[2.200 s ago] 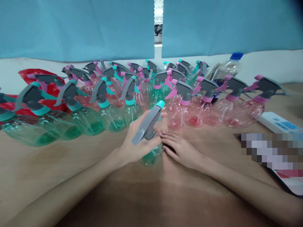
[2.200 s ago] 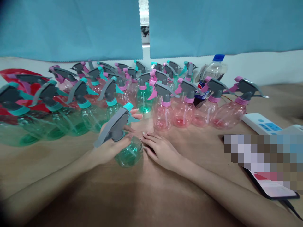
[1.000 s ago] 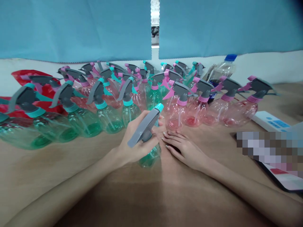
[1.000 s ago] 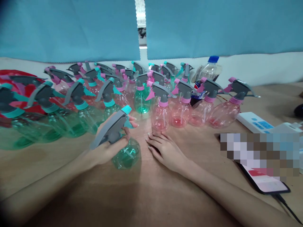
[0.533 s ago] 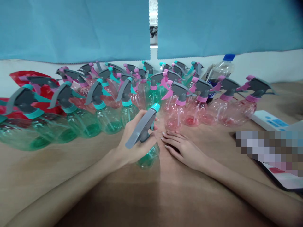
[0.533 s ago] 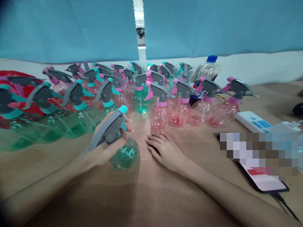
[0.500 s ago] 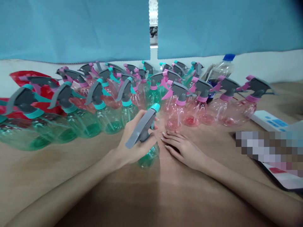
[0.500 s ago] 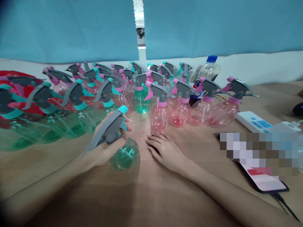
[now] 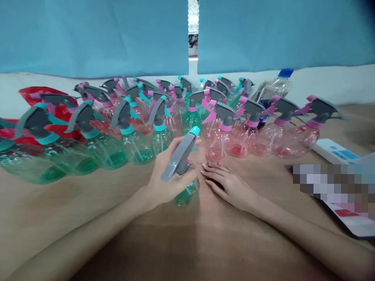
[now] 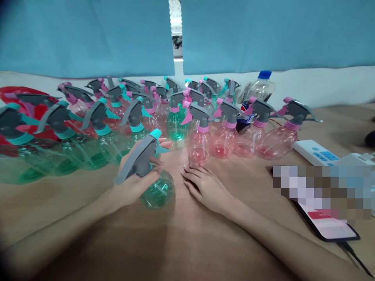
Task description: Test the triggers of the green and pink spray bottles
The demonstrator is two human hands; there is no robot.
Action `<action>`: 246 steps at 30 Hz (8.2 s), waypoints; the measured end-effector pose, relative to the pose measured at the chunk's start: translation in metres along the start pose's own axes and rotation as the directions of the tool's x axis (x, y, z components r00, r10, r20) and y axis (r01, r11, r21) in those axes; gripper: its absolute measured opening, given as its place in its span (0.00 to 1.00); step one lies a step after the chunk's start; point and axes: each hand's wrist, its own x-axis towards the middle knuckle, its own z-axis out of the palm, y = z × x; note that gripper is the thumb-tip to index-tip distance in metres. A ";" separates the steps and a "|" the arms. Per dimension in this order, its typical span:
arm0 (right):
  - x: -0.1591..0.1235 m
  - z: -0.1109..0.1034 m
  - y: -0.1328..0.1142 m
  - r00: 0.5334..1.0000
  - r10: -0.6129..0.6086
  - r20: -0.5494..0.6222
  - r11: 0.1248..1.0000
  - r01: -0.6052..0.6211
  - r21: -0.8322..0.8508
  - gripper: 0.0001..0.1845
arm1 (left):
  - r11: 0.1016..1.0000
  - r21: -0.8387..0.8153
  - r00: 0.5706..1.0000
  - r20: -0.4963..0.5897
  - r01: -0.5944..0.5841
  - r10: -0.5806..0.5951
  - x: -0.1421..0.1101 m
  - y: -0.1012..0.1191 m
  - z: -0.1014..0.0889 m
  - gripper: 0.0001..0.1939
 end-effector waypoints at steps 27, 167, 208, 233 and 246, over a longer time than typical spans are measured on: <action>0.000 -0.001 0.000 1.000 0.009 0.021 1.000 -0.008 -0.024 0.20 | 1.000 -0.016 1.000 0.014 -0.001 0.001 0.001 0.001 0.000 0.24; 0.043 -0.054 -0.004 0.804 0.471 -0.362 0.855 -0.517 -0.036 0.42 | 0.982 0.112 0.980 -0.114 -0.154 0.166 0.002 -0.015 0.046 0.12; 0.011 -0.001 -0.009 0.994 -0.023 0.103 1.000 0.023 0.002 0.39 | 0.998 0.018 0.998 0.019 0.063 -0.064 -0.006 0.004 -0.031 0.07; 0.011 0.002 -0.004 0.997 -0.030 0.064 0.999 0.028 0.031 0.25 | 0.993 -0.077 0.991 0.108 0.087 -0.078 -0.006 0.000 -0.032 0.19; 0.011 0.002 -0.005 0.999 -0.026 0.039 0.999 0.025 0.029 0.24 | 0.985 -0.134 0.992 0.081 0.109 -0.099 -0.007 0.000 -0.031 0.14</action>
